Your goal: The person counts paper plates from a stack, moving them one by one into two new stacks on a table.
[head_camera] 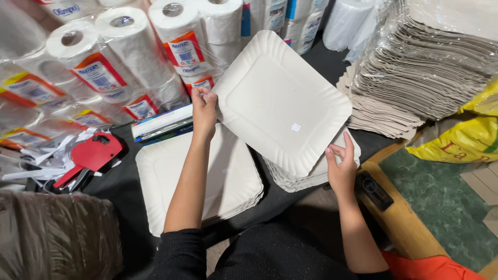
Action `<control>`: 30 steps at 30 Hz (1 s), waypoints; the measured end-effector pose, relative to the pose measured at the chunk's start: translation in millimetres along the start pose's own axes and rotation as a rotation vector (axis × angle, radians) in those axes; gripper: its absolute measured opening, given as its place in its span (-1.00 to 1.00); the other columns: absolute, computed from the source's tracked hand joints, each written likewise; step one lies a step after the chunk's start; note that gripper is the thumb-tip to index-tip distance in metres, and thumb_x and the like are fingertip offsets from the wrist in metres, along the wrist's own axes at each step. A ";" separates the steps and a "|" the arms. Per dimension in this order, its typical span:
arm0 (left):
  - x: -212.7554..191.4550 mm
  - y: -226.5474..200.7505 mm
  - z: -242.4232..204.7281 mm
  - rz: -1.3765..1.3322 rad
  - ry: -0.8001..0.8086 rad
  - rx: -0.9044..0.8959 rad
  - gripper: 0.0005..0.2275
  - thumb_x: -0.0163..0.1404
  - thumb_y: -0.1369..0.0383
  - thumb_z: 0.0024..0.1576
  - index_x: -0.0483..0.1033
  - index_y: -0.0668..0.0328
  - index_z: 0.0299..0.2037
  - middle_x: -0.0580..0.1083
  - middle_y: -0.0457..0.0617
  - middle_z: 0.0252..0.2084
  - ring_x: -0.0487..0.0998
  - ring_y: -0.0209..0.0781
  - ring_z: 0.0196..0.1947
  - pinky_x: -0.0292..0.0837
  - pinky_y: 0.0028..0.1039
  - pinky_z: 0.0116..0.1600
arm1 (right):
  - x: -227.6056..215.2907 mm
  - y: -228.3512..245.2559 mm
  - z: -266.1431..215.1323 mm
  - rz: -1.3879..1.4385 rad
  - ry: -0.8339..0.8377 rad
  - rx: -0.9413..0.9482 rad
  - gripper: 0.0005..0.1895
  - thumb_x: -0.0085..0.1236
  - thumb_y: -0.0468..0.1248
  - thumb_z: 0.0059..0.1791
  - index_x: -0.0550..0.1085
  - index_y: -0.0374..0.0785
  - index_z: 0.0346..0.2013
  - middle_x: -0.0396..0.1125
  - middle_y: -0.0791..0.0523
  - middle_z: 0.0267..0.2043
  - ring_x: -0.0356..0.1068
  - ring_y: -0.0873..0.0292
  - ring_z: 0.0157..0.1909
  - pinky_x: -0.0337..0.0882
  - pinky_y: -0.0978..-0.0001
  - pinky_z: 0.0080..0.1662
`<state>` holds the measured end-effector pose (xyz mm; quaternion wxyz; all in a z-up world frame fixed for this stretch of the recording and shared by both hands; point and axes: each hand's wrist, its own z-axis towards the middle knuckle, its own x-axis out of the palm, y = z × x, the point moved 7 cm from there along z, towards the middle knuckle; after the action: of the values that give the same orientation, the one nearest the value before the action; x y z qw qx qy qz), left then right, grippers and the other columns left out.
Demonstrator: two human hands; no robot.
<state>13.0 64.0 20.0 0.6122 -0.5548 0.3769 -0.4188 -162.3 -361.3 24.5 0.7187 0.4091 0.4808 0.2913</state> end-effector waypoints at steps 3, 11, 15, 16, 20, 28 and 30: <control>-41.9 41.3 -7.8 -0.114 -0.025 -0.074 -0.86 -0.12 0.47 0.40 0.28 0.03 0.10 0.47 -0.08 -0.19 0.52 -0.31 -0.24 0.53 -0.47 -0.13 | 23.8 -14.3 -4.4 0.207 0.006 -0.069 -0.41 -0.07 -0.36 0.30 0.16 -0.23 0.66 0.50 -0.19 0.10 0.53 -0.08 0.19 0.49 -0.02 0.26; -159.6 5.5 -122.2 -0.048 -0.078 -0.140 -0.46 -0.24 0.65 0.15 0.23 0.07 0.38 0.49 0.06 0.03 0.53 -0.15 -0.07 0.51 -0.38 0.06 | 86.3 -10.9 -9.8 0.383 0.187 -0.070 -0.51 -0.20 -0.33 0.33 0.23 -0.25 0.59 0.43 -0.19 0.23 0.49 -0.07 0.21 0.51 -0.02 0.23; -211.4 -27.5 -188.0 0.201 -0.136 -0.212 -0.30 -0.19 0.61 0.14 0.26 -0.15 0.56 0.47 0.29 0.20 0.55 0.25 0.26 0.45 -0.05 0.32 | 125.4 11.4 -28.0 0.395 0.342 -0.033 -0.45 -0.01 -0.43 0.24 0.25 -0.25 0.57 0.43 -0.16 0.22 0.53 -0.06 0.18 0.55 0.01 0.16; -217.2 -36.5 -200.7 0.200 -0.148 -0.212 -0.30 -0.19 0.61 0.14 0.26 -0.15 0.56 0.47 0.29 0.20 0.55 0.25 0.26 0.45 -0.05 0.32 | 132.0 14.3 -31.4 0.397 0.353 -0.038 -0.45 -0.01 -0.43 0.24 0.25 -0.25 0.57 0.43 -0.16 0.22 0.53 -0.06 0.18 0.55 0.01 0.16; -243.0 -47.6 -240.7 0.391 -0.208 -0.298 -0.38 -0.06 0.43 0.33 0.17 -0.14 0.66 0.46 0.54 0.30 0.43 0.58 0.41 0.38 0.23 0.44 | 153.0 41.9 -46.5 0.303 0.485 -0.026 -0.43 0.00 -0.40 0.24 0.24 -0.21 0.59 0.45 -0.15 0.25 0.54 -0.01 0.14 0.57 0.05 0.18; -273.1 7.0 -269.7 0.724 -0.258 -0.317 -0.55 -0.04 0.39 0.43 0.34 0.19 0.55 0.52 0.35 0.33 0.59 0.23 0.31 0.64 -0.06 0.27 | 186.4 62.4 -74.3 -0.188 0.710 -0.167 -0.38 0.00 -0.31 0.24 0.25 0.03 0.64 0.32 -0.08 0.49 0.46 -0.14 0.37 0.51 -0.04 0.34; -274.8 30.5 -274.3 0.843 -0.251 -0.321 -0.58 -0.02 0.34 0.44 0.41 0.19 0.51 0.54 0.13 0.09 0.64 0.00 0.11 0.69 -0.24 0.11 | 199.2 43.6 -79.1 -0.373 0.745 -0.307 -0.43 -0.04 -0.26 0.26 0.31 0.03 0.61 0.23 -0.02 0.55 0.27 -0.08 0.54 0.28 -0.05 0.52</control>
<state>-338.5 221.1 -38.8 0.6760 -0.4875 0.5525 0.0003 -163.8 -153.6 -43.9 0.5890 0.0709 0.7238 0.3524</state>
